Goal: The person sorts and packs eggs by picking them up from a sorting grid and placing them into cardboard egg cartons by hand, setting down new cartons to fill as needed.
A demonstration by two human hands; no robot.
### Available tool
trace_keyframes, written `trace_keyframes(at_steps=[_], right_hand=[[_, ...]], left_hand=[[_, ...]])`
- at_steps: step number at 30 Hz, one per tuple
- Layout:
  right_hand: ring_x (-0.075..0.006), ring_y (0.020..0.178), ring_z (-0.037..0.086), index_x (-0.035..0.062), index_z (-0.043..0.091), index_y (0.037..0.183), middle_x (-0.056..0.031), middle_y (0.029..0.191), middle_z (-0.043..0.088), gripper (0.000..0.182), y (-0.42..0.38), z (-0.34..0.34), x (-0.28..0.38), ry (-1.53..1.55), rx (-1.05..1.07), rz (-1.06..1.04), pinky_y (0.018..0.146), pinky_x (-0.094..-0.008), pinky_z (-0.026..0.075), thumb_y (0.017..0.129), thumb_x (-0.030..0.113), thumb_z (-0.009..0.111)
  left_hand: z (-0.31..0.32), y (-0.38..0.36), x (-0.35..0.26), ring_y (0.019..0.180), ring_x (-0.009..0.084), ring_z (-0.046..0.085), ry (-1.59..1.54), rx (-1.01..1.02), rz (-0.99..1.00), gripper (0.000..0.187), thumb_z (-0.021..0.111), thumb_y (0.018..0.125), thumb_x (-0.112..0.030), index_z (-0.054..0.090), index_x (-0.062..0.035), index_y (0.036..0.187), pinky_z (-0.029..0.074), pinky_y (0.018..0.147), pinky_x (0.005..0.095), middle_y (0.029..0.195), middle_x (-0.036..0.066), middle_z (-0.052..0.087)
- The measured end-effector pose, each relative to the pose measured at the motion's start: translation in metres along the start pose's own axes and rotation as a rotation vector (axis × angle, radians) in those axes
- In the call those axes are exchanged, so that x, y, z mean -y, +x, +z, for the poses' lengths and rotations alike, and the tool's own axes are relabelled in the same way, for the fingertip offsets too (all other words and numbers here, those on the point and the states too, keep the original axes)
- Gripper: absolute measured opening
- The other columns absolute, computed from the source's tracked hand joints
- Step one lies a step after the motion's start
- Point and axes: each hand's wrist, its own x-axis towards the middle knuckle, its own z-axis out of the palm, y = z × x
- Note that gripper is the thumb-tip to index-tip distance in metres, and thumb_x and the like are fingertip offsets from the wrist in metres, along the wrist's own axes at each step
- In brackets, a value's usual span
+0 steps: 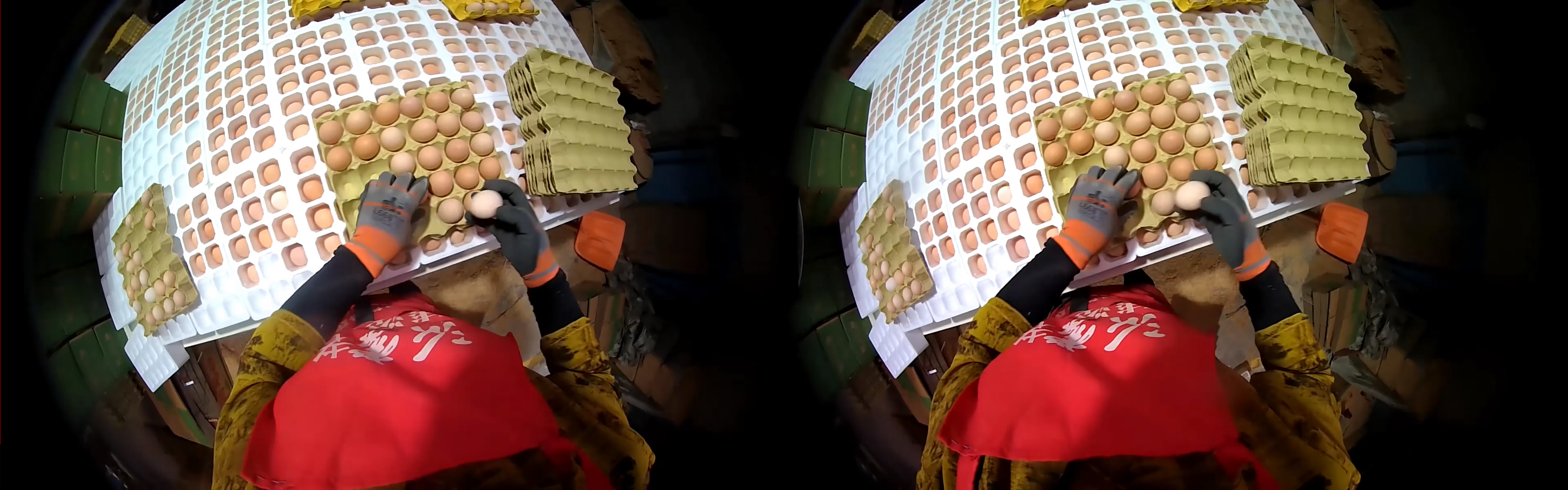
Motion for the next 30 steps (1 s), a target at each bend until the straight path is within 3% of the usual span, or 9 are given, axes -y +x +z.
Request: trace_keyframes(at_steps=[2, 5, 7, 9, 16, 19, 23, 27, 30], right_hand=[[-0.0171, 0.097, 0.066, 0.002, 0.061, 0.121, -0.0075, 0.116, 0.062, 0.034, 0.005, -0.013, 0.011, 0.137, 0.047, 0.1, 0.078, -0.0295, 0.058, 0.09, 0.015, 0.061], [-0.029, 0.104, 0.064, 0.0075, 0.062, 0.124, -0.0129, 0.117, 0.061, 0.039, 0.017, 0.012, 0.029, -1.226, 0.255, -0.606, 0.084, -0.0367, 0.055, 0.087, 0.018, 0.067], [-0.0329, 0.104, 0.061, 0.0091, 0.063, 0.123, -0.0134, 0.114, 0.062, 0.044, 0.026, 0.025, 0.018, -1.519, 0.352, -0.512, 0.084, -0.0418, 0.053, 0.082, 0.022, 0.072], [-0.0329, 0.104, 0.061, 0.0092, 0.063, 0.122, -0.0115, 0.114, 0.062, 0.045, 0.031, 0.025, 0.004, -1.632, 0.368, -0.373, 0.083, -0.042, 0.053, 0.081, 0.023, 0.073], [-0.0094, 0.072, 0.061, 0.0066, 0.056, 0.136, -0.006, 0.099, 0.065, 0.052, 0.039, -0.042, 0.047, 0.055, 0.112, 0.035, 0.058, -0.0232, 0.051, 0.085, 0.007, 0.065], [-0.0223, 0.1, 0.065, 0.0098, 0.06, 0.133, -0.0094, 0.125, 0.061, 0.046, 0.08, -0.016, 0.041, -0.754, 0.239, -0.607, 0.083, -0.0352, 0.055, 0.087, 0.012, 0.068], [-0.0329, 0.108, 0.062, 0.0226, 0.062, 0.127, -0.0135, 0.141, 0.05, 0.049, 0.102, 0.042, 0.042, -1.735, 0.277, -0.528, 0.084, -0.0444, 0.054, 0.081, 0.025, 0.077], [-0.0286, 0.09, 0.066, 0.0185, 0.066, 0.103, -0.0096, 0.113, 0.061, 0.017, 0.116, 0.049, 0.019, -1.797, 0.164, -0.647, 0.072, -0.0403, 0.054, 0.086, 0.017, 0.064], [-0.0351, 0.103, 0.064, 0.0138, 0.066, 0.115, -0.0143, 0.122, 0.06, 0.038, 0.095, 0.035, 0.043, -1.226, 0.078, -0.532, 0.086, -0.0432, 0.054, 0.079, 0.02, 0.076]], left_hand=[[0.002, 0.009, 0.0, 0.1, 0.0346, 0.06, -0.104, -0.016, -0.027, 0.047, 0.078, 0.076, -0.024, 0.064, -0.0106, 0.119, 0.048, 0.087, 0.0455, 0.11, 0.013, 0.064], [0.0, 0.009, 0.011, 0.102, 0.0213, 0.064, -0.718, -0.177, -0.276, 0.035, 0.073, 0.083, -0.019, 0.065, -0.0067, 0.115, 0.052, 0.088, 0.0353, 0.111, 0.011, 0.067], [-0.014, 0.008, 0.019, 0.099, 0.0173, 0.063, -1.44, -0.196, -0.498, 0.035, 0.072, 0.086, -0.021, 0.066, -0.0042, 0.115, 0.051, 0.089, 0.0316, 0.112, 0.01, 0.066], [-0.015, 0.015, 0.014, 0.095, 0.0198, 0.063, -1.208, -0.134, -0.419, 0.04, 0.07, 0.087, -0.023, 0.062, -0.0053, 0.122, 0.051, 0.087, 0.0321, 0.113, 0.01, 0.066], [0.014, 0.051, -0.036, 0.091, 0.0291, 0.067, 0.054, 0.132, -0.057, 0.033, 0.072, 0.084, -0.016, 0.062, -0.011, 0.115, 0.055, 0.073, 0.0406, 0.104, 0.012, 0.063], [0.014, 0.032, 0.001, 0.098, 0.0245, 0.069, -0.88, -0.118, -0.211, 0.036, 0.067, 0.089, -0.014, 0.061, -0.008, 0.123, 0.057, 0.074, 0.0367, 0.116, 0.008, 0.065], [-0.055, 0.01, 0.03, 0.108, 0.0195, 0.067, -1.927, -0.145, -0.399, 0.054, 0.06, 0.094, -0.017, 0.05, -0.0039, 0.145, 0.055, 0.082, 0.029, 0.127, 0.01, 0.063], [-0.047, 0.033, 0.05, 0.104, 0.0244, 0.065, -0.49, -0.182, -0.197, 0.038, 0.073, 0.087, -0.025, 0.069, -0.0095, 0.122, 0.056, 0.077, 0.0348, 0.121, 0.011, 0.063], [-0.017, 0.049, 0.024, 0.095, 0.0287, 0.063, 0.18, -0.116, -0.131, 0.018, 0.069, 0.08, -0.016, 0.074, -0.0084, 0.095, 0.055, 0.072, 0.041, 0.117, 0.013, 0.061]])
